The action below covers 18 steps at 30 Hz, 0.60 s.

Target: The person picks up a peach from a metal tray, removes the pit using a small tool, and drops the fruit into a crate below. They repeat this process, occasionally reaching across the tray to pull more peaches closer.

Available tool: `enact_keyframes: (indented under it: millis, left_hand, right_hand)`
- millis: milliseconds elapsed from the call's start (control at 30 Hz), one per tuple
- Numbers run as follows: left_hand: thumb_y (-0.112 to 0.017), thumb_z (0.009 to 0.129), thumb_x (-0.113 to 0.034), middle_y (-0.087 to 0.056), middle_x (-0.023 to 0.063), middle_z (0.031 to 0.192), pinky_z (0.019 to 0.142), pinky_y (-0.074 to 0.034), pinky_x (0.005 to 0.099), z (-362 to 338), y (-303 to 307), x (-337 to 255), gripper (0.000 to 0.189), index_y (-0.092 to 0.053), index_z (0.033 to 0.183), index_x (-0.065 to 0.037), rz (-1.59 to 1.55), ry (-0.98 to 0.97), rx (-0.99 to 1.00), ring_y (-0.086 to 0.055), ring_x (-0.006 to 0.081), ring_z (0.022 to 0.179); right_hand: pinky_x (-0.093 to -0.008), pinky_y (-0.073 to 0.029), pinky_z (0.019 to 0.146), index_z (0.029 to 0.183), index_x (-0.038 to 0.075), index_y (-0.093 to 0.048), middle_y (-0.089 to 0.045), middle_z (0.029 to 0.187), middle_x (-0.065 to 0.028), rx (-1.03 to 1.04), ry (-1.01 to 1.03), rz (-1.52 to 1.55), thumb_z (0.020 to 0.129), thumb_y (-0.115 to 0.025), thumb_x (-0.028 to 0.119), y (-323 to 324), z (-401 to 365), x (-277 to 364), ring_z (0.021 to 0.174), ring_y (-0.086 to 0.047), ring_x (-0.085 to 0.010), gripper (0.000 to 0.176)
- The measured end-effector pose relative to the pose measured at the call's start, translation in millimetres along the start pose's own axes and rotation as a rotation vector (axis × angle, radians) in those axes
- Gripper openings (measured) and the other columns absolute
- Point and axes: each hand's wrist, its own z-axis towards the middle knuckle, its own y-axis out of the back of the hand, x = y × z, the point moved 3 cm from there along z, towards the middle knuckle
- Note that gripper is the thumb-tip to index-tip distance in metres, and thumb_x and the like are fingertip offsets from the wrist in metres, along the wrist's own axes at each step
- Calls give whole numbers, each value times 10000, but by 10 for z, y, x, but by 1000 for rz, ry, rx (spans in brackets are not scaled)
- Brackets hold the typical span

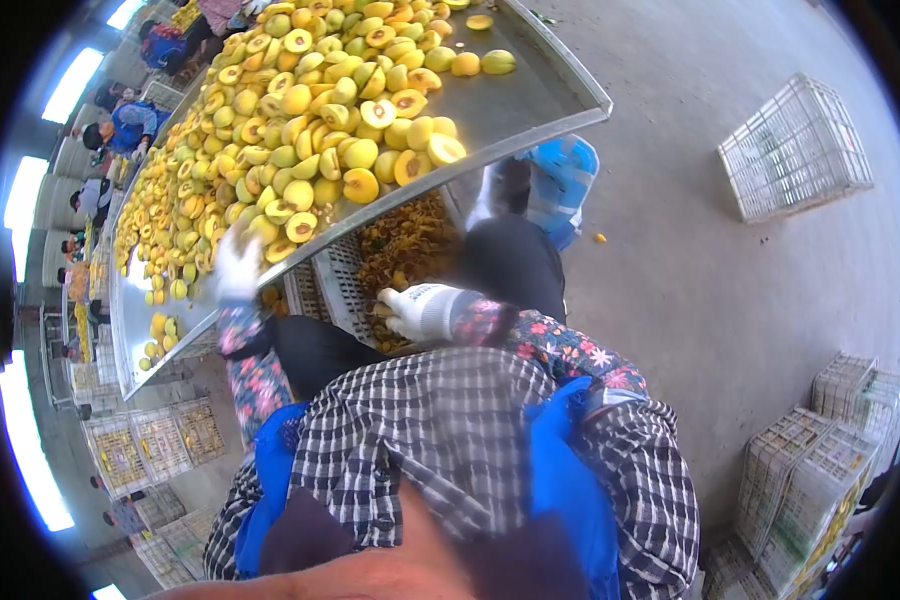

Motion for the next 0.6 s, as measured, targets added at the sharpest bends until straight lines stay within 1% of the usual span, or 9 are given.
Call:
enact_keyframes:
  millis: [33, 100, 167, 233, 300, 367, 433, 533, 600]
  left_hand:
    - [-672, 883, -242, -648, 166, 1135, 860, -511, 378, 89, -361, -405, 434, -594, 1258, -37, 27, 71, 68, -639, 269, 973]
    - [-642, 895, -289, -691, 129, 1069, 837, -518, 377, 263, -975, -1046, 330, -673, 1146, -77, 105, -181, 292, -667, 273, 921]
    - [-631, 855, -414, -704, 114, 918, 791, -515, 404, 355, -1457, -1604, 357, -716, 1018, -109, 367, -352, 320, -657, 328, 894]
    - [-562, 866, -566, -670, 182, 1019, 842, -502, 419, 450, -1905, -1875, 512, -710, 1050, -112, 656, -479, 336, -647, 315, 952]
    - [-488, 852, -660, -662, 172, 1090, 909, -473, 419, 492, -2163, -2130, 600, -714, 1081, -154, 792, -390, 450, -625, 300, 1033]
    - [-404, 875, -676, -634, 172, 1198, 1007, -412, 411, 566, -2470, -2002, 630, -689, 1160, -192, 883, -300, 507, -574, 270, 1153]
    - [-401, 864, -698, -631, 177, 1204, 1004, -425, 421, 664, -2542, -1944, 672, -681, 1172, -171, 810, -382, 602, -578, 278, 1158]
    - [-536, 855, -634, -639, 187, 1180, 988, -442, 430, 719, -2521, -1814, 649, -663, 1177, -85, 525, -113, 645, -599, 289, 1129]
    - [-636, 861, -484, -651, 175, 1152, 941, -477, 400, 601, -2384, -1754, 559, -631, 1192, -34, 173, -59, 420, -624, 276, 1082]
  right_hand:
    - [-460, -467, 920, 1347, 65, -421, -636, 1129, -223, -11, -3, -2, 970, -461, 327, -2, 9, -34, 1070, -609, -383, 460]
    - [-459, -463, 920, 1323, 53, -441, -639, 1127, -212, -33, -10, -6, 972, -466, 323, 5, 26, -95, 1068, -608, -378, 443]
    - [-458, -459, 912, 1300, 48, -462, -639, 1127, -208, -18, -34, 42, 973, -470, 318, 64, -16, -65, 1070, -604, -375, 424]
    - [-456, -458, 902, 1277, 42, -479, -640, 1124, -207, -16, -29, 16, 972, -476, 311, 137, -55, -28, 1070, -601, -377, 406]
    - [-456, -459, 892, 1262, 39, -484, -640, 1122, -207, -50, 55, -145, 969, -486, 301, 146, -118, 35, 1068, -599, -382, 393]
    - [-458, -460, 888, 1263, 31, -464, -640, 1132, -203, -37, -81, -32, 967, -498, 260, 222, -131, 84, 1067, -597, -387, 376]
    - [-463, -460, 884, 1263, 31, -453, -638, 1142, -203, -13, -126, -28, 965, -502, 251, 252, -137, 76, 1064, -598, -388, 374]
    - [-464, -463, 881, 1246, 31, -450, -641, 1136, -210, -45, -42, -27, 968, -503, 277, 249, -150, 169, 1062, -601, -388, 375]
    - [-464, -468, 875, 1232, 30, -453, -649, 1115, -212, -63, -77, 52, 965, -512, 298, 492, -263, 357, 1053, -606, -390, 383]
